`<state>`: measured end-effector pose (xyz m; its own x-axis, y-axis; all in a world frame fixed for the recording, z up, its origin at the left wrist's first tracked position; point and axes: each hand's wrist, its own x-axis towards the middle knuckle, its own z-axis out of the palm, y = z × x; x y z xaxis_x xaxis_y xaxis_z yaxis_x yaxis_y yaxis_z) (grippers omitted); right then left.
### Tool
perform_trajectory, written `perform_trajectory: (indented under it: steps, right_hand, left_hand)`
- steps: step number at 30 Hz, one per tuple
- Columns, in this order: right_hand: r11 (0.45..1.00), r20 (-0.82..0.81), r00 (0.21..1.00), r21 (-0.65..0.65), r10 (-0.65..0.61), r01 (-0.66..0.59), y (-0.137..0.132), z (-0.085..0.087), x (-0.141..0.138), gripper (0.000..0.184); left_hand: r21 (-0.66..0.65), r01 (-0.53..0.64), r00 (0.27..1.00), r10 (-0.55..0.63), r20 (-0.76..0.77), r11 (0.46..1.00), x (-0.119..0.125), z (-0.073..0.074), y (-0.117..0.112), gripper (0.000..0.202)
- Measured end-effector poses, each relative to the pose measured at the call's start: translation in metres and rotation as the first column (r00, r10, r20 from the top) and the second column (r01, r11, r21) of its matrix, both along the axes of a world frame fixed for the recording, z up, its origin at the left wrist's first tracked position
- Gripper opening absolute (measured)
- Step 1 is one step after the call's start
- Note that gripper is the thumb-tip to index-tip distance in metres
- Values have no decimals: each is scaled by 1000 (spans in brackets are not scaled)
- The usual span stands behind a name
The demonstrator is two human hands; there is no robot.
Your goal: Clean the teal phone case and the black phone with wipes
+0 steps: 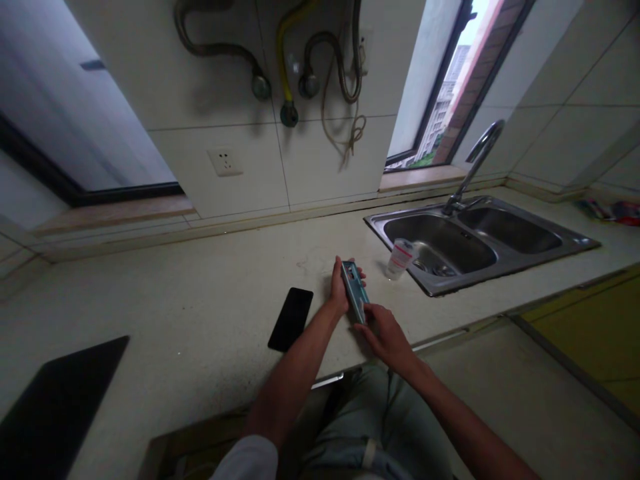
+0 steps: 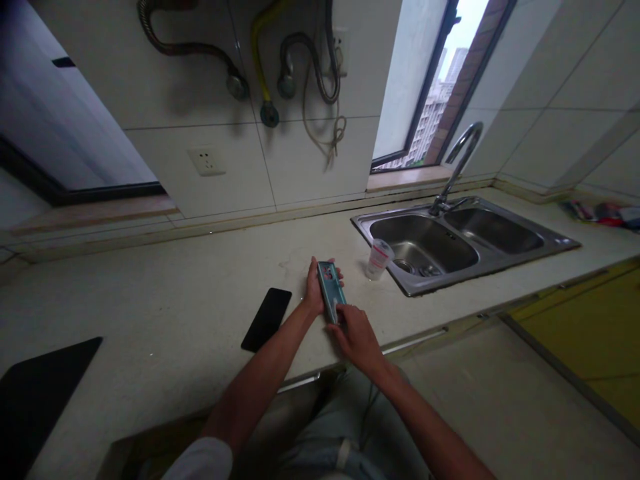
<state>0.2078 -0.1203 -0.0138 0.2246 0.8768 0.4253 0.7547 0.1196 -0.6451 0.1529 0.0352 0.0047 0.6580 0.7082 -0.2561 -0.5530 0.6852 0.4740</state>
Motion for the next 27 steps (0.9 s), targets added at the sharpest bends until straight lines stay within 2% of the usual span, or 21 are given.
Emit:
perform_trajectory:
  steps: [2,3,5,7,9,11,13,15,17,18,20,22,25,27]
  right_hand:
    - [999,-270,962,-12,28,-33,4,3,6,45]
    - [999,-404,914,-16,40,-51,5,5,10,45]
    - [998,-641,766,2,49,-61,8,10,16,39]
    - [999,-830,555,38,49,-31,10,14,20,34]
    - [998,-943,328,54,63,-36,10,16,21,32]
    - [991,-986,151,56,75,-122,10,15,20,34]
    - [975,-997,56,47,60,-217,10,12,18,35]
    - [973,-999,30,8,15,-232,10,8,18,33]
    - [988,-994,96,-60,-47,-143,10,7,22,31]
    - [994,-982,172,-88,-76,-61,10,8,26,32]
    - [988,-910,392,-94,-134,119,11,13,35,34]
    - [967,-771,611,-26,-180,252,15,22,45,36]
    - [956,-522,832,95,-190,278,32,35,54,32]
    - [961,-335,929,167,-155,221,51,38,55,28]
  left_hand:
    - [18,2,999,-3,42,1000,-2,0,3,56]
    - [19,16,998,-17,57,1000,-2,0,5,54]
    - [2,35,997,-35,65,999,-2,-1,9,42]
    - [-36,50,998,-48,42,998,-2,-1,10,25]
    - [-73,103,994,-101,28,992,-3,-3,9,19]
    - [-68,185,980,-179,83,980,-4,-4,5,24]
    - [-24,254,955,-247,166,967,-6,-3,2,40]
    - [7,304,933,-299,202,953,-9,-1,-1,59]
    - [-9,342,924,-334,185,940,-14,2,-2,70]
    - [-26,341,927,-332,173,940,-17,4,-2,72]
    - [-59,297,947,-286,146,953,-23,7,-3,72]
    - [-92,227,971,-218,103,969,-28,9,-5,60]
    - [-143,183,983,-178,42,973,-28,9,-7,36]
    - [-164,198,980,-194,43,966,-24,9,-8,44]
